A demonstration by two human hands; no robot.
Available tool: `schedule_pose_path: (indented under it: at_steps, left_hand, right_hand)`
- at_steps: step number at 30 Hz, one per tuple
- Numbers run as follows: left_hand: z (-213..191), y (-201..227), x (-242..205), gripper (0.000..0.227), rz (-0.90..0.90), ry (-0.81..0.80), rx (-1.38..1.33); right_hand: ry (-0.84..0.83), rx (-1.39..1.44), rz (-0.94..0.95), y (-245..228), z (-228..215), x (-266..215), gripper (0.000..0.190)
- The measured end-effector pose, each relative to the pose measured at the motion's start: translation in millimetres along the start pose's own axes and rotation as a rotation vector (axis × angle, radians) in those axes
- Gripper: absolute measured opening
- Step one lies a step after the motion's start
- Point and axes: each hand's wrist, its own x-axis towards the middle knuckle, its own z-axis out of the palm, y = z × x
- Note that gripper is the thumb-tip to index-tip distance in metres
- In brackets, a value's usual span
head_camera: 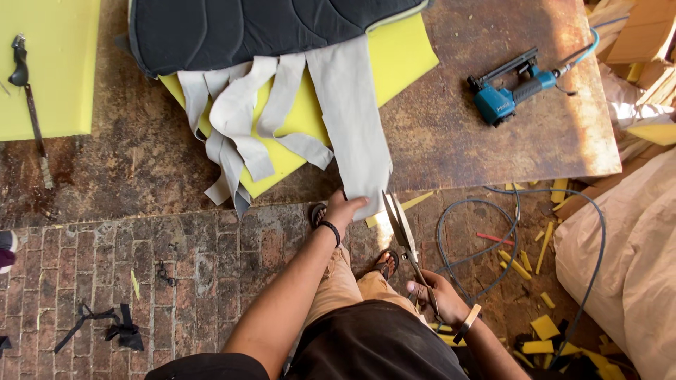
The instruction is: The person cuts a yellow foam sheet with a knife, then uses scissors to cut strips from a gray fabric piece. The person folds the fabric strips and places them on the foam, adjusting the arrangement.
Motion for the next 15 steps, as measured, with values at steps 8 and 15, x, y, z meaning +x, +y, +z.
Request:
schedule_pose_path:
  at_steps: [8,15]
  left_hand:
    - [-4.3,2.3,-27.6,0.032,-0.211,-0.079,-0.19]
    - [1.8,23.5,-45.7,0.024,-0.146,-0.049,0.061]
  right_hand:
    - [-0.122,-0.064,-0.1,24.8,25.1,-1.2,0.064]
    - [-0.003,0.093,-0.154,-31.8,52.5,13.2,0.048]
